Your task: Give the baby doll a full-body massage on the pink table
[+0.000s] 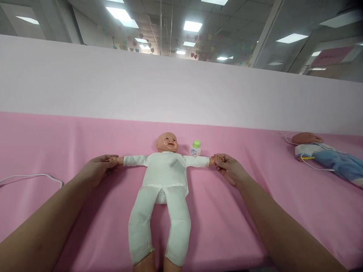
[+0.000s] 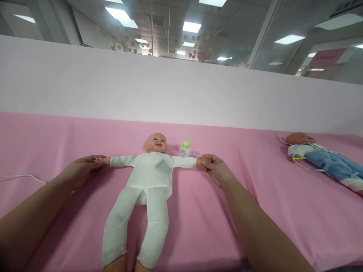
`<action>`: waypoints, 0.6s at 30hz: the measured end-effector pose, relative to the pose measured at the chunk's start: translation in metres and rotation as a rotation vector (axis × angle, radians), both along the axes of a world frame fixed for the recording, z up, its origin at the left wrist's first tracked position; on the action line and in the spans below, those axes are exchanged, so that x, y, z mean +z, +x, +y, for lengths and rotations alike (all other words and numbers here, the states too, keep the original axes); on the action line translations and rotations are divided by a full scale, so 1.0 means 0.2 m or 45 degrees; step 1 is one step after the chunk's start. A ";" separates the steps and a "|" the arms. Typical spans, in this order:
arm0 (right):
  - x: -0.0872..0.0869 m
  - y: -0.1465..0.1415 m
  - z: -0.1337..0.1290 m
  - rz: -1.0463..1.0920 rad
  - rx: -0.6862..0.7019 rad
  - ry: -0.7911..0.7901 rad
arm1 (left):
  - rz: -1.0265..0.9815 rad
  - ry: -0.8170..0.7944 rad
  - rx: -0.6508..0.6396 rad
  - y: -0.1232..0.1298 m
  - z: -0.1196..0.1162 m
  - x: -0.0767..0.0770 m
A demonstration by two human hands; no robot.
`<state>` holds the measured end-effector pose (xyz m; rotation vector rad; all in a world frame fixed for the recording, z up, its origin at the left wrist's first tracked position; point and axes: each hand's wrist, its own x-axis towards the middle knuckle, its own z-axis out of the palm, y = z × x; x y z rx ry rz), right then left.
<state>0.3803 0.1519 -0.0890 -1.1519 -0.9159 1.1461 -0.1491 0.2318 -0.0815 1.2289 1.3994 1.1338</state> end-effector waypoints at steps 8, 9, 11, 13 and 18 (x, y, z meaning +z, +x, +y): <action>-0.03 -0.01 0.02 -0.094 -0.059 -0.027 | -0.005 -0.034 0.051 -0.01 0.02 -0.02; -0.04 -0.01 0.02 -0.108 -0.072 -0.038 | -0.017 -0.047 0.065 -0.01 0.03 -0.02; -0.05 0.00 0.03 -0.130 -0.087 -0.059 | -0.050 -0.069 0.086 -0.02 0.04 -0.02; -0.05 0.01 0.04 -0.115 -0.085 -0.075 | -0.097 -0.088 0.077 -0.02 0.04 -0.02; -0.05 0.02 0.02 0.010 0.025 -0.077 | -0.133 -0.094 0.003 -0.02 0.03 -0.01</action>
